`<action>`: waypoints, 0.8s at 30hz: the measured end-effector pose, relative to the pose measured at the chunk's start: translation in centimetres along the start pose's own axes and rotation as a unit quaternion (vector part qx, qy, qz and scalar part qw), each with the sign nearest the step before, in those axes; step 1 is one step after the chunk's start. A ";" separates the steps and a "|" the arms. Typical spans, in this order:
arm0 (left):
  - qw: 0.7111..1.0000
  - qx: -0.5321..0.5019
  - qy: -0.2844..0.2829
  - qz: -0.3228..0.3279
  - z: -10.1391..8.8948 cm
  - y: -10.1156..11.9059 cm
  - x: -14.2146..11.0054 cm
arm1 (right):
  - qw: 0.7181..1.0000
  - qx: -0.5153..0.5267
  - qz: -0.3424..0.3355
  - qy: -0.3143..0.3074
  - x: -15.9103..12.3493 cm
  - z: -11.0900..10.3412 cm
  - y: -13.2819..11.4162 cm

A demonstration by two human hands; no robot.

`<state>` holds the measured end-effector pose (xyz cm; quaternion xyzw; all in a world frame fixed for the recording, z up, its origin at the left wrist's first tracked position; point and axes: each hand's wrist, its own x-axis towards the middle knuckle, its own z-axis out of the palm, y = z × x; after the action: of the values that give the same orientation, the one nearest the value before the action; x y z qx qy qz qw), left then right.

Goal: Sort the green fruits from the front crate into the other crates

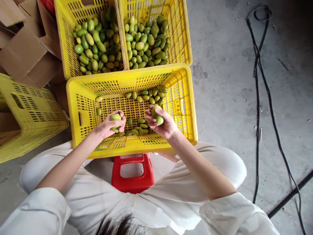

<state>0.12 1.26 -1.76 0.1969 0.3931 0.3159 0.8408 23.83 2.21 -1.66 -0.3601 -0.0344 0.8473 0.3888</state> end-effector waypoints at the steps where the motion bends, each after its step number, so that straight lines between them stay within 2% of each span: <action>1: 1.000 0.001 -0.009 -0.004 0.0 0.0 0.0 | 1.000 -0.005 0.006 -0.003 0.0 -0.1 0.1; 3: 1.000 0.005 -0.007 -0.006 0.1 0.0 0.1 | 0.999 -0.035 0.019 -0.009 0.2 -0.3 0.4; 6: 0.999 -0.008 0.029 0.012 0.0 0.0 0.4 | 0.996 -0.086 0.024 -0.002 0.6 -0.6 0.7; 11: 0.995 -0.062 0.082 0.005 0.0 0.4 0.5 | 0.999 -0.048 0.006 0.000 0.7 -0.2 0.2; 14: 0.997 -0.029 0.075 0.004 0.0 0.4 0.4 | 0.999 -0.039 0.004 -0.003 0.5 0.1 -0.2; 19: 1.000 0.006 0.018 -0.008 0.0 0.1 0.1 | 0.999 -0.015 0.033 -0.006 0.2 0.0 0.4; 24: 0.998 0.041 0.049 -0.026 0.3 -0.4 0.3 | 0.997 -0.051 0.049 -0.018 0.4 -0.5 1.3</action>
<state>0.62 1.12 -1.99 0.2051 0.4513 0.2871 0.8196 23.19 1.44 -2.72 -0.3653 -0.0667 0.8687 0.3278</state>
